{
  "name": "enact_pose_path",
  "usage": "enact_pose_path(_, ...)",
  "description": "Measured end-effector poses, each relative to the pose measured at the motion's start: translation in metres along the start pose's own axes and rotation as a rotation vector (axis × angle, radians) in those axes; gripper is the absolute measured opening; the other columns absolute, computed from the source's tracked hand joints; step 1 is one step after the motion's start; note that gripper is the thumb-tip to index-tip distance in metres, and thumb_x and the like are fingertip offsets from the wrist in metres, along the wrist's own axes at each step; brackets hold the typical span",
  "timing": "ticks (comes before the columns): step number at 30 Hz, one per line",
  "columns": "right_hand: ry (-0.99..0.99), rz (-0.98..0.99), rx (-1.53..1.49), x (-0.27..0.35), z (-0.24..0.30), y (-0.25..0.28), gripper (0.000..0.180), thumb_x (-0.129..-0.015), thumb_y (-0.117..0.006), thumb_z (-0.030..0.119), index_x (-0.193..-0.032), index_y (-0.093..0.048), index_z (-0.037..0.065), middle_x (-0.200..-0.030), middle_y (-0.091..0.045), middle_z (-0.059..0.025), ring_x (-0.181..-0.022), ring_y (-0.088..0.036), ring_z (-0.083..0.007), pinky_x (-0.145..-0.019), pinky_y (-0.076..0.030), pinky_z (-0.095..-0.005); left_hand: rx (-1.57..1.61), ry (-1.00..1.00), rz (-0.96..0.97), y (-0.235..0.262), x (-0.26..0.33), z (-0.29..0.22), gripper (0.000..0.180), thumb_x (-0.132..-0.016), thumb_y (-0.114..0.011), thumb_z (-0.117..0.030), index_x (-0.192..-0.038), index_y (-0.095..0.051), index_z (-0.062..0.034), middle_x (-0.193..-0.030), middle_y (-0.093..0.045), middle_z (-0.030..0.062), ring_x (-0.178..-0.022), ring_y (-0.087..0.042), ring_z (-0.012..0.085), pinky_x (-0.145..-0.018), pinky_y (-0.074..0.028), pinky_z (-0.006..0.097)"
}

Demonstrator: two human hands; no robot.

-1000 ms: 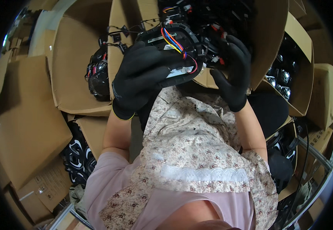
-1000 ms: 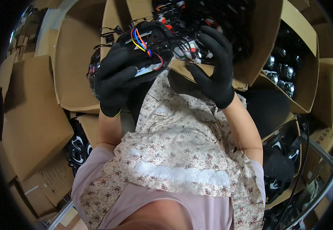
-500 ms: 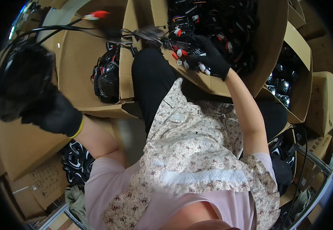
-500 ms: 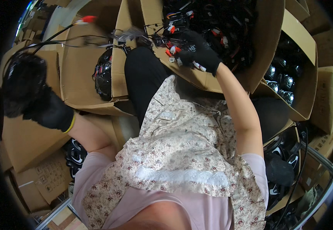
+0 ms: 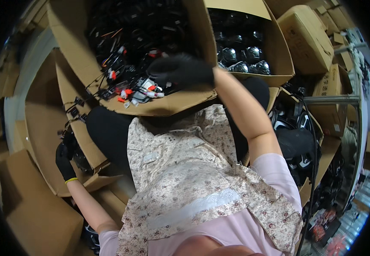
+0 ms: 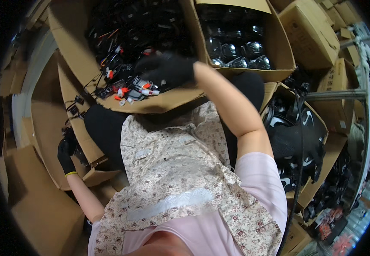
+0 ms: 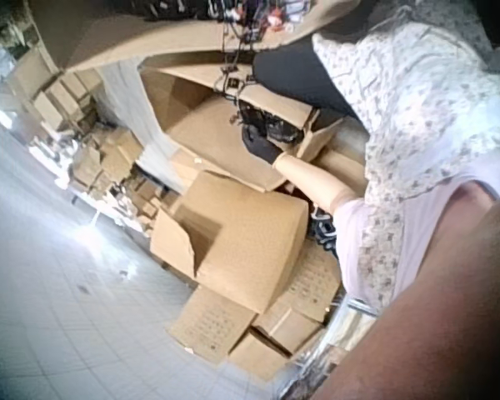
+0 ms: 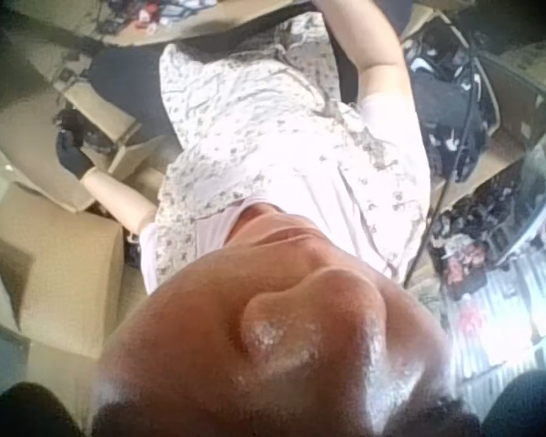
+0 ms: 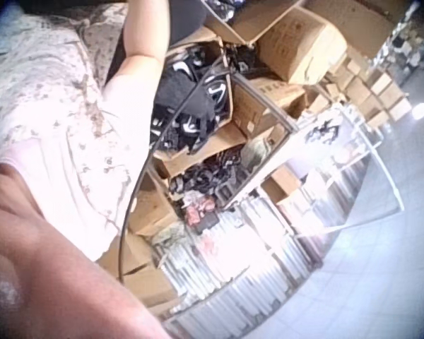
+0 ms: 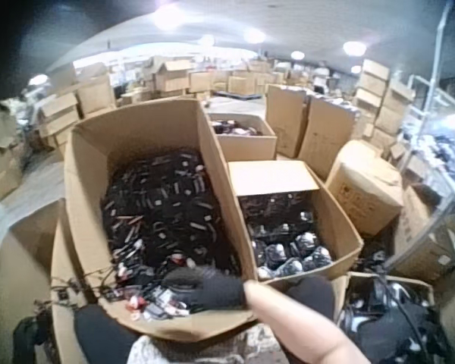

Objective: Inspecting black plastic car light components and sorting them between boxes.

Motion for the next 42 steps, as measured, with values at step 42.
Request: enact_pose_path(42,-0.416,-0.724,-1.194,0.025,-0.442,0.229,0.086,-0.092,-0.047,0.07,-0.142,-0.048,0.0,-0.139,-0.056,-0.0152,-0.125,-0.055,-0.0307,-0.111,-0.04,-0.044,0.055,-1.169,1.028,-0.499,0.147,-0.469,0.038,-0.081,-0.068,-0.011,-0.118,-0.065,-0.0081,-0.116,-0.064,0.0145,-0.105,-0.063,0.0309,-0.09,-0.049,0.041)
Point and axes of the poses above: each hand's wrist, its own x-axis away from the middle knuckle, its own y-axis out of the back of the hand, z = x × y, the point moved 3 cm from there along -x, towards the middle knuckle
